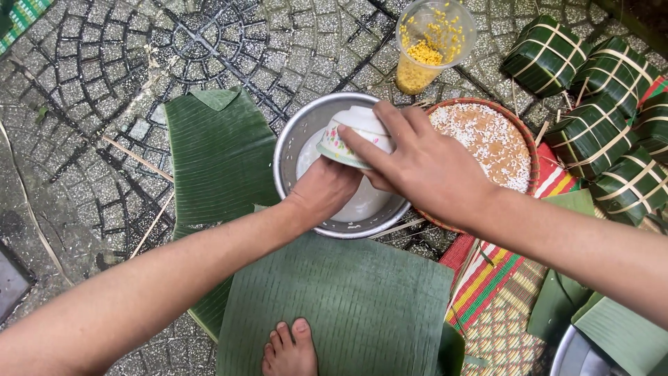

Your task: Adding sticky rice to banana leaves to prepare traditional cakes

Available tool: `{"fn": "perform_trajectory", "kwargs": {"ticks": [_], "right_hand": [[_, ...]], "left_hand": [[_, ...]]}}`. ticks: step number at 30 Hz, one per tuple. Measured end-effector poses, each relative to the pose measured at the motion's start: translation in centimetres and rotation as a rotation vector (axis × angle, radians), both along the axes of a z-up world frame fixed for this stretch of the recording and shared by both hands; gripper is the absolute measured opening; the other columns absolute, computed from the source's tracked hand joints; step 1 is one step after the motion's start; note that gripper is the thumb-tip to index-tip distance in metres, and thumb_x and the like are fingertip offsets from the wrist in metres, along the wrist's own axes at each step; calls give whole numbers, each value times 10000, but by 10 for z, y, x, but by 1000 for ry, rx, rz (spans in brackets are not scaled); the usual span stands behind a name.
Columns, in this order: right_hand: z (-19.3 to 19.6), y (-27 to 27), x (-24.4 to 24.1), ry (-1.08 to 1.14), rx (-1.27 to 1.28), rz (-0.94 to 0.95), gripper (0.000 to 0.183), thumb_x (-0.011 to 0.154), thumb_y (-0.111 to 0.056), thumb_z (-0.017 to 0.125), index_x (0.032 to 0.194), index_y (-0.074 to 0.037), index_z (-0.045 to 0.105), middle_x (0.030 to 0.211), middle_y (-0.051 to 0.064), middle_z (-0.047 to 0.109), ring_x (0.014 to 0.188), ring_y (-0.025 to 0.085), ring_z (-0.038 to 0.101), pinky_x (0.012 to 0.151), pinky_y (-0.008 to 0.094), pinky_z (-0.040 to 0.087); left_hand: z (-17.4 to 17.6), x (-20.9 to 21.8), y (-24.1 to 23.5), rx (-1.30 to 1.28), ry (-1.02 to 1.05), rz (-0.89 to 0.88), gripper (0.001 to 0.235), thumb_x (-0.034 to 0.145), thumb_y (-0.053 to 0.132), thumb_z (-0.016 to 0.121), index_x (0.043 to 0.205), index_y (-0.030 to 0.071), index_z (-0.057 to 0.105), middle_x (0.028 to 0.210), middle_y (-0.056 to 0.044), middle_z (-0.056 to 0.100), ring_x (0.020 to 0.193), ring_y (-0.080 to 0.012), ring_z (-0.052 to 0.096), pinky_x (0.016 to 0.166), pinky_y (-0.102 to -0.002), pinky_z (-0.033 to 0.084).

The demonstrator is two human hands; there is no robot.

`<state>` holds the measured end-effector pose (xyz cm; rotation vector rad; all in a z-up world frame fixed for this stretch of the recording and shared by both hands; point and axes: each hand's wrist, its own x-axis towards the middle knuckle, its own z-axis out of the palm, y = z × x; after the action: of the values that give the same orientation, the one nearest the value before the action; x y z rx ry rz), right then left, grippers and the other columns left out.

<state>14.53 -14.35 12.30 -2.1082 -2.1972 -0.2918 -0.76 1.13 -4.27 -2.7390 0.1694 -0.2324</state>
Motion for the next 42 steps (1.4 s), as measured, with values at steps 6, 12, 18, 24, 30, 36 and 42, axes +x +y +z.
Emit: {"fn": "perform_trajectory", "kwargs": {"ticks": [6, 12, 18, 24, 30, 36, 42], "right_hand": [[-16, -9, -9, -6, 62, 22, 640, 987, -321, 655, 1598, -217, 497, 1360, 299, 579, 963, 356, 629, 521, 310, 624], [-19, -14, -4, 30, 3, 10, 709, 953, -380, 683, 1612, -224, 474, 1369, 292, 569, 1001, 344, 617, 556, 317, 640], [-17, -21, -5, 15, -2, -24, 693, 954, -453, 654, 1600, -265, 488, 1397, 268, 565, 1022, 332, 630, 564, 314, 627], [-7, -22, -8, 43, 23, -35, 736, 911, -438, 692, 1605, -290, 495, 1427, 234, 540, 1073, 348, 614, 658, 353, 628], [-6, -24, -5, 38, 6, -19, 699, 954, -439, 662, 1611, -287, 478, 1444, 266, 547, 1123, 371, 634, 660, 355, 659], [-15, -29, 1, 53, 54, 1, 633, 1011, -421, 619, 1615, -266, 508, 1415, 268, 577, 1108, 357, 652, 795, 389, 666], [-8, -25, 27, 621, -40, -69, 616, 919, -308, 741, 1471, -61, 624, 1388, 176, 660, 1006, 339, 709, 820, 438, 562]], "left_hand": [[-4, -10, -3, -92, -19, -37, 638, 839, 144, 610, 1440, -67, 578, 1420, -304, 615, 1281, -446, 615, 1120, -539, 481], [0, -6, -11, 12, 10, -25, 690, 829, 160, 630, 1479, -58, 554, 1458, -303, 595, 1317, -451, 594, 1149, -581, 439], [7, -8, -11, -7, 5, -57, 659, 831, 145, 632, 1460, -45, 575, 1438, -282, 618, 1298, -433, 614, 1130, -521, 497], [5, -8, -6, 90, 25, -82, 594, 842, 138, 614, 1413, -24, 620, 1424, -266, 636, 1261, -399, 619, 1092, -491, 498], [1, -8, -8, 4, -28, -83, 629, 838, 154, 635, 1448, 8, 599, 1439, -247, 631, 1309, -410, 607, 1100, -502, 513], [5, -5, -9, 53, -3, -121, 580, 866, 158, 617, 1429, 20, 608, 1409, -222, 652, 1256, -368, 616, 1051, -458, 512], [52, 2, 5, -209, 22, -304, 589, 979, 206, 528, 1514, -35, 482, 1528, -212, 573, 1456, -349, 519, 1306, -478, 318]]}}
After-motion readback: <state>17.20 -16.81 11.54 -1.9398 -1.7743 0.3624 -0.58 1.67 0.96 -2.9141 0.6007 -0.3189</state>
